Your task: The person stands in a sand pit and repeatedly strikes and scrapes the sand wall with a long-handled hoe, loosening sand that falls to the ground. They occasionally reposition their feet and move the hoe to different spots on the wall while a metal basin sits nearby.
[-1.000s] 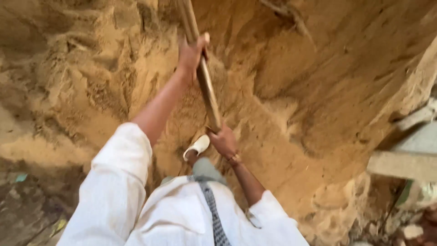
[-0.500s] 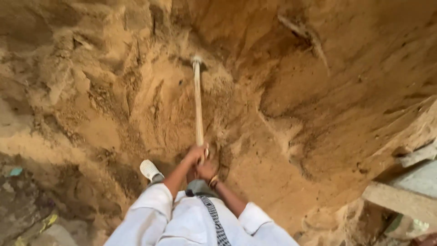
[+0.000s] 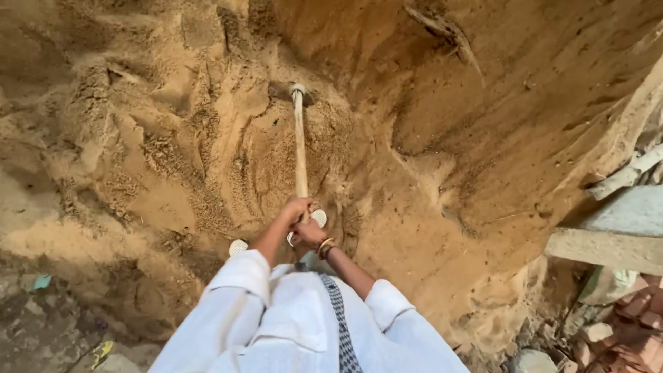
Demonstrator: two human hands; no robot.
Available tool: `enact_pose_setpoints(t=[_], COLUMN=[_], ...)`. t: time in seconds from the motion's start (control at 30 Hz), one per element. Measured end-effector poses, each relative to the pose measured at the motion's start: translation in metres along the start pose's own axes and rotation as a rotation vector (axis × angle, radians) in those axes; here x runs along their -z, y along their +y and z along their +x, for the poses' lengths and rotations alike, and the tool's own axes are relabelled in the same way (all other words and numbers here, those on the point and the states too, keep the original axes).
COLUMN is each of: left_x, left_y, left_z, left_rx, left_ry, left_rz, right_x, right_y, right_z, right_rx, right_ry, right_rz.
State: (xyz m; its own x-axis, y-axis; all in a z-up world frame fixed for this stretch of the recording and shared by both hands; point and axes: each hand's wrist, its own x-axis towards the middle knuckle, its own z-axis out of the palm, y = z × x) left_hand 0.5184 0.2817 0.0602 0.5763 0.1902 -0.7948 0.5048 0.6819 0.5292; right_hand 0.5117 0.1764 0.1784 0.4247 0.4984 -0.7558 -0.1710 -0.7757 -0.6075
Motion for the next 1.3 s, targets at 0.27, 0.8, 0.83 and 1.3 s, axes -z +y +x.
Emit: enact_pose_setpoints(t=[0.27, 0.8, 0.83, 1.3], left_x=[0.081, 0.152, 0.159, 0.169], left_y=[-0.035, -0.052, -0.063, -0.001], left_z=[-0.033, -0.153, -0.159, -0.233], left_rx=[0.148, -0.183, -0.185, -0.141], left_ry=[-0.279, 0.059, 0.125, 0.410], left_rz=[0.002, 0.682, 0.810, 1.221], right_x=[-0.047, 0.026, 0.032, 0.097], right_y=[-0.046, -0.099, -0.094, -0.078], right_z=[-0.043, -0.073, -0.069, 0.036], right_rx=[-0.048, 0.029, 0.007, 0.084], right_ry=[-0.277, -0.110, -0.103, -0.307], right_rz=[-0.381, -0.235, -0.203, 0.021])
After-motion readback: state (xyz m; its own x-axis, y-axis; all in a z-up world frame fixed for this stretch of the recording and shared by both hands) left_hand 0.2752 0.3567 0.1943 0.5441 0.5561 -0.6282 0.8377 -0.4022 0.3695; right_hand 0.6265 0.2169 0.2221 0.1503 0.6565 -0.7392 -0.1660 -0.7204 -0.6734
